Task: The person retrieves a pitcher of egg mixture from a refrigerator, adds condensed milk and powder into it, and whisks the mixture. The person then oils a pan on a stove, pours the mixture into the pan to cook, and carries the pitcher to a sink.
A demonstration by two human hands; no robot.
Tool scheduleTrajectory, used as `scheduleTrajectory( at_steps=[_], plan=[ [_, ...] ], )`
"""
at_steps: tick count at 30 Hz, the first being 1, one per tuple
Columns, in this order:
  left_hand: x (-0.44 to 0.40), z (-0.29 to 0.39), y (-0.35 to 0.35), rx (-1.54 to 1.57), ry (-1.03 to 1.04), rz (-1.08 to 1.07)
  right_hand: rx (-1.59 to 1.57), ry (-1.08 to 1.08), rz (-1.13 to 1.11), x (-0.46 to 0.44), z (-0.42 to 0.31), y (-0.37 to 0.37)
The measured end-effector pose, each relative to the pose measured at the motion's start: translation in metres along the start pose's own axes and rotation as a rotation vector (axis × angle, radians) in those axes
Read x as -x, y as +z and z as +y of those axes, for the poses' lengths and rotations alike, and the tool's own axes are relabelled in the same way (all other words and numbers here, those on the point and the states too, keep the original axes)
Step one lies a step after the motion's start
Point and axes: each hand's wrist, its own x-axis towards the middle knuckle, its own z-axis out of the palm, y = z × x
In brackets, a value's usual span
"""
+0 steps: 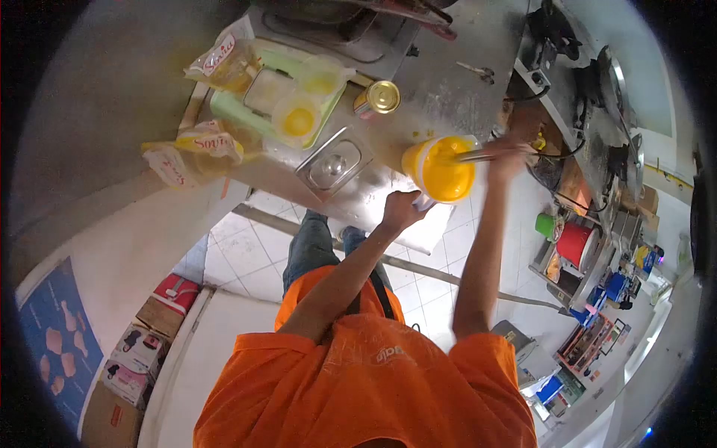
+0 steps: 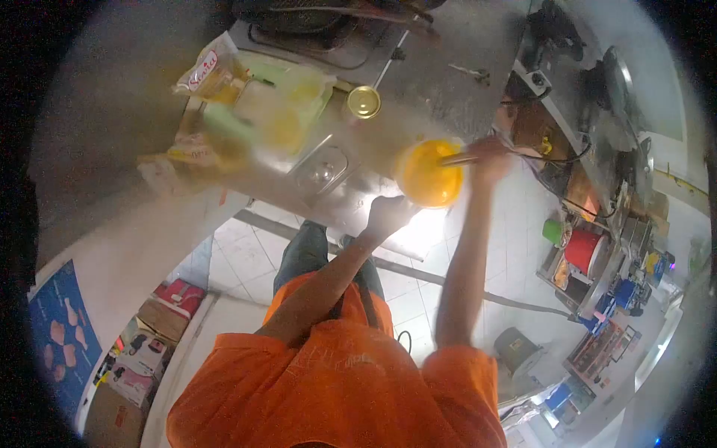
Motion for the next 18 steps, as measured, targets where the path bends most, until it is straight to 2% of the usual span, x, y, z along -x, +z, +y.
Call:
scheduleTrajectory(
  at_steps=[2,3,4,6,7,8,10,12,14,16,17,18],
  plan=[
    [0.002,-0.003,0.006,0.054,-0.026,-0.063,0.472,-0.272,-0.21,-0.023,0.048,-0.023],
    [0.003,-0.006,0.006,0.058,-0.041,-0.076,-0.054,-0.017,-0.139,-0.027,-0.005,-0.025],
    [0.004,-0.008,0.005,0.062,-0.056,-0.088,-0.291,0.135,-0.099,-0.021,-0.044,-0.025],
    [0.0,-0.005,0.003,0.058,-0.05,-0.07,-0.319,0.175,-0.099,-0.004,-0.032,-0.009],
    [-0.001,-0.003,0.003,0.067,-0.038,-0.064,-0.33,0.229,-0.218,0.01,-0.017,0.007],
    [0.01,-0.004,0.005,0.103,-0.024,-0.06,-0.458,0.385,-0.3,0.014,-0.024,0.011],
    [-0.002,-0.009,0.007,0.071,-0.002,-0.036,-0.812,0.348,-0.491,-0.01,-0.105,-0.024],
    [-0.005,-0.008,0.009,0.031,-0.04,-0.093,-0.464,0.151,-0.031,-0.01,-0.052,-0.024],
    [-0.005,-0.01,0.012,0.037,-0.029,-0.098,0.112,-0.329,-0.175,-0.015,0.013,-0.026],
    [-0.009,-0.019,0.021,0.044,0.003,-0.058,-0.295,0.071,-0.178,-0.027,-0.063,-0.022],
    [-0.01,-0.018,0.021,0.038,-0.015,-0.054,-0.769,0.042,-0.306,-0.037,-0.044,-0.03],
    [-0.01,-0.017,0.021,0.033,-0.033,-0.05,-1.432,0.128,-0.468,-0.047,-0.024,-0.037]
  ],
)
